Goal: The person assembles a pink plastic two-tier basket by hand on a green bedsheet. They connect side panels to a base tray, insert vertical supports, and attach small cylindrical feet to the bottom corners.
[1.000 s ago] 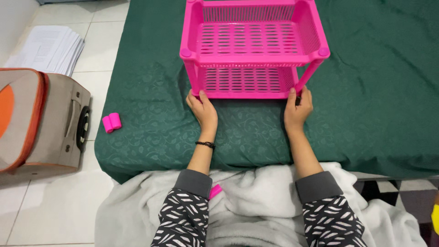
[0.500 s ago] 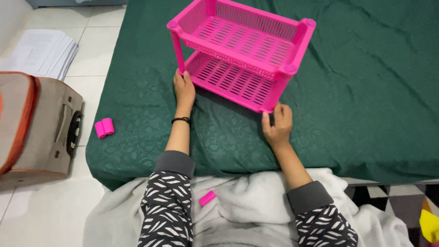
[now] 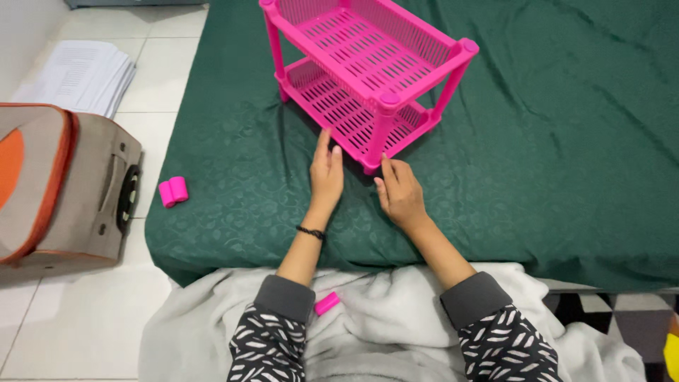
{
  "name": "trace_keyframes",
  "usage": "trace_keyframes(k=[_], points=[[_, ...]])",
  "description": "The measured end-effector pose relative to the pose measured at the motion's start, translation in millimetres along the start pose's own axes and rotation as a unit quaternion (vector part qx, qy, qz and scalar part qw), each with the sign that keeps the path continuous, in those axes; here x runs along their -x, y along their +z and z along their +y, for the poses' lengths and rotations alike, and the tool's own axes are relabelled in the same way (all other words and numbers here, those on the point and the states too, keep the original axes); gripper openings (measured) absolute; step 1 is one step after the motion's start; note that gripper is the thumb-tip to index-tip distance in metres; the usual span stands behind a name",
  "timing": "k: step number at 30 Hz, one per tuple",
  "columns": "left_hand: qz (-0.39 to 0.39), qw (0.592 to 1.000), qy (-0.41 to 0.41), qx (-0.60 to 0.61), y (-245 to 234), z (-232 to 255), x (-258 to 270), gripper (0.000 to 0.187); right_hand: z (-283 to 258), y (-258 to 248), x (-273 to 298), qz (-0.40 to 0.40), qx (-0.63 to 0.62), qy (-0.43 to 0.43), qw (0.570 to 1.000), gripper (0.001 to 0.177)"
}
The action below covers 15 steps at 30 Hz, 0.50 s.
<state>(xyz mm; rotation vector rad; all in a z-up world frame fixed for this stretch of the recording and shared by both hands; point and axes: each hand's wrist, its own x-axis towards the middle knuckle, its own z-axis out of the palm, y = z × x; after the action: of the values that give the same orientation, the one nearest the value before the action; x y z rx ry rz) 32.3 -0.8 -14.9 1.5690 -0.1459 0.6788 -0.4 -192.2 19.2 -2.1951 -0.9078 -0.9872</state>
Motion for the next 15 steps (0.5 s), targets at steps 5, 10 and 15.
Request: trace_keyframes(k=[5,10,15], points=[[-0.002,0.994,0.014,-0.108,-26,39,21,0.037,-25,25,-11,0.002,-0.033,-0.007,0.999,0.045],[0.000,0.983,0.023,-0.183,-65,63,22,0.030,-42,45,-20,0.011,-0.045,0.000,0.999,0.041],[0.065,0.964,0.058,-0.252,-112,78,25,0.027,-45,58,-27,0.003,-0.011,-0.021,1.000,0.043]])
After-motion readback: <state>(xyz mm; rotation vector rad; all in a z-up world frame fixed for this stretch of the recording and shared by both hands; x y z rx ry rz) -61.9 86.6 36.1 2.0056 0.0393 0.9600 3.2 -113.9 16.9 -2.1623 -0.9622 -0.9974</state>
